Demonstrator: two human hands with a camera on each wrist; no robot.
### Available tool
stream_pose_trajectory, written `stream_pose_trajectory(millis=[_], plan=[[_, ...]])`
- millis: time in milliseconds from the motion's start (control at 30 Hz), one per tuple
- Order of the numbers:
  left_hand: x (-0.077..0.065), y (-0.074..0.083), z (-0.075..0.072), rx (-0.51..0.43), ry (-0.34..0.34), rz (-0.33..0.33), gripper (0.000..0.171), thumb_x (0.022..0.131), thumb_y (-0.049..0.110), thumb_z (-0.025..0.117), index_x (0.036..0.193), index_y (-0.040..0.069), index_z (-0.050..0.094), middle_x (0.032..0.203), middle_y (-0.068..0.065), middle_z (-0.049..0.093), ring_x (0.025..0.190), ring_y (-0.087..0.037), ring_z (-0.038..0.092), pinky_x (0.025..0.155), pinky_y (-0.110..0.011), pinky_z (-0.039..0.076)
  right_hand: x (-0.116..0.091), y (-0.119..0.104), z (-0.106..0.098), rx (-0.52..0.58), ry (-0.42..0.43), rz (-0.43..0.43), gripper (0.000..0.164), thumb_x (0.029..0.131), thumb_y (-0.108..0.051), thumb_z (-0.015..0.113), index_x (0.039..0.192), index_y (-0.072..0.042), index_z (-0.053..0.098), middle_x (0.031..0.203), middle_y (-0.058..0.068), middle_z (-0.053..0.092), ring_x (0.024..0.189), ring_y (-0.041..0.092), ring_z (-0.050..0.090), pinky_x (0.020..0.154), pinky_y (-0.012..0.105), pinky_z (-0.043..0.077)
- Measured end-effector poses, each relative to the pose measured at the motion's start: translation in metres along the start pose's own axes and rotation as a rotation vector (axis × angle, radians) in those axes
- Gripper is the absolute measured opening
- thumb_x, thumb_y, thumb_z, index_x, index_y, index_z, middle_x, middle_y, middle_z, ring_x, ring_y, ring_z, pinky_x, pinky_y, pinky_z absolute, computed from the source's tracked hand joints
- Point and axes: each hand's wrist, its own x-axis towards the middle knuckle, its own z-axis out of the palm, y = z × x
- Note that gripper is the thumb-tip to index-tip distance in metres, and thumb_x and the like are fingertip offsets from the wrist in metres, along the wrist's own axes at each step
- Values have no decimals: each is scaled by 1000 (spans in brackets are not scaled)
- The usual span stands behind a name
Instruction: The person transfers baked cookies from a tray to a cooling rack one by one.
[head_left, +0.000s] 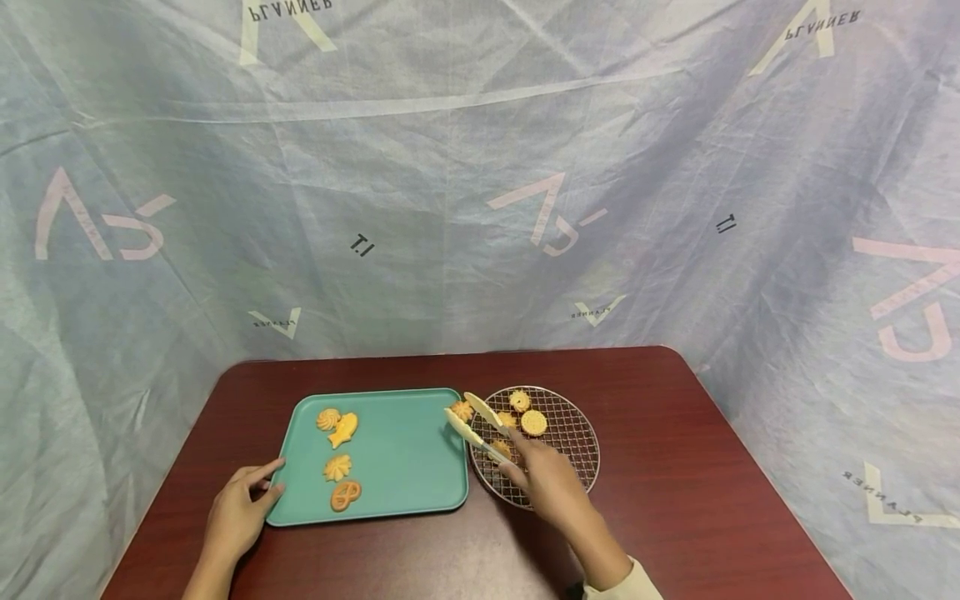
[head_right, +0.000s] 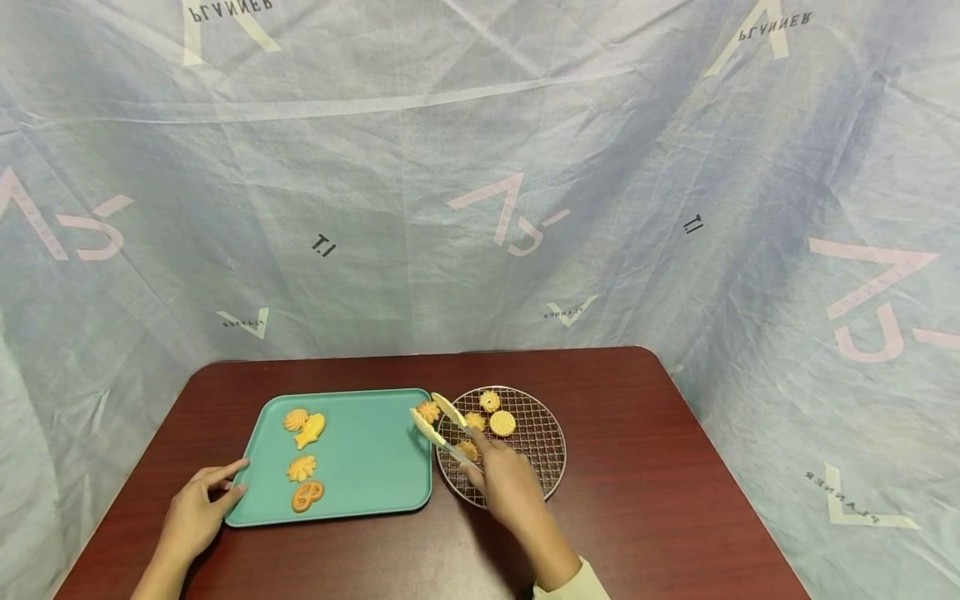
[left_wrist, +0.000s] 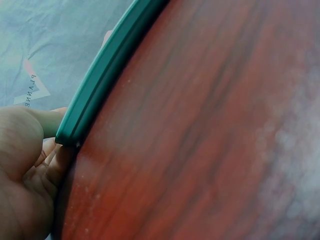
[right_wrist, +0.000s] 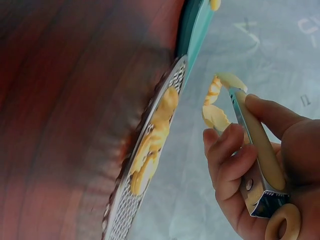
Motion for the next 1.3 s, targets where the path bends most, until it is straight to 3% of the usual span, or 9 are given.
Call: stream_pose_trajectory(millis=[200, 300, 667, 967, 1167, 1300], plan=[[0, -1, 1, -3, -5, -7, 47, 98, 14, 72, 142, 5, 63, 125, -19, 60, 98, -27, 60, 72, -37, 43, -4, 13, -6, -3, -1, 35, 59, 96, -30, 75, 148, -8, 57, 86, 4, 69, 74, 20, 65, 72, 43, 55], [1, -1, 0, -2, -7, -10, 46, 98, 14, 72, 142, 6, 63, 125, -19, 60, 99, -27, 60, 73, -37, 43, -7, 19, -9, 6, -3, 65, 58, 96, -29, 74, 148, -8, 57, 86, 4, 70, 75, 19, 65, 73, 44, 55], [2, -1, 0, -10, -15, -30, 47, 98, 16, 72, 143, 7, 63, 126, -18, 60, 100, -27, 60, 74, -37, 43, -18, 36, -16, 0, -10, 156, 61, 97, -33, 72, 150, -8, 55, 113, 19, 74, 108, 41, 69, 94, 58, 53], [1, -1, 0, -4, -12, -21, 47, 98, 16, 72, 143, 7, 63, 124, -18, 61, 99, -27, 60, 73, -36, 42, -25, 49, -25, 21, -3, 223, 61, 97, -31, 74, 150, -7, 55, 95, 9, 76, 94, 36, 72, 82, 57, 56], [1, -1, 1, -4, 4, -9, 46, 97, 15, 73, 142, 6, 64, 124, -18, 61, 98, -27, 61, 73, -36, 43, -31, 64, -31, 3, 6, 250, 61, 98, -30, 73, 151, -7, 54, 110, 18, 74, 102, 44, 70, 83, 62, 53], [0, -1, 0, -3, 4, -8, 46, 97, 15, 73, 142, 6, 64, 124, -18, 61, 99, -27, 61, 73, -36, 43, -33, 74, -34, -25, 6, 260, 60, 98, -29, 72, 150, -5, 54, 101, 17, 74, 97, 47, 70, 80, 62, 53]])
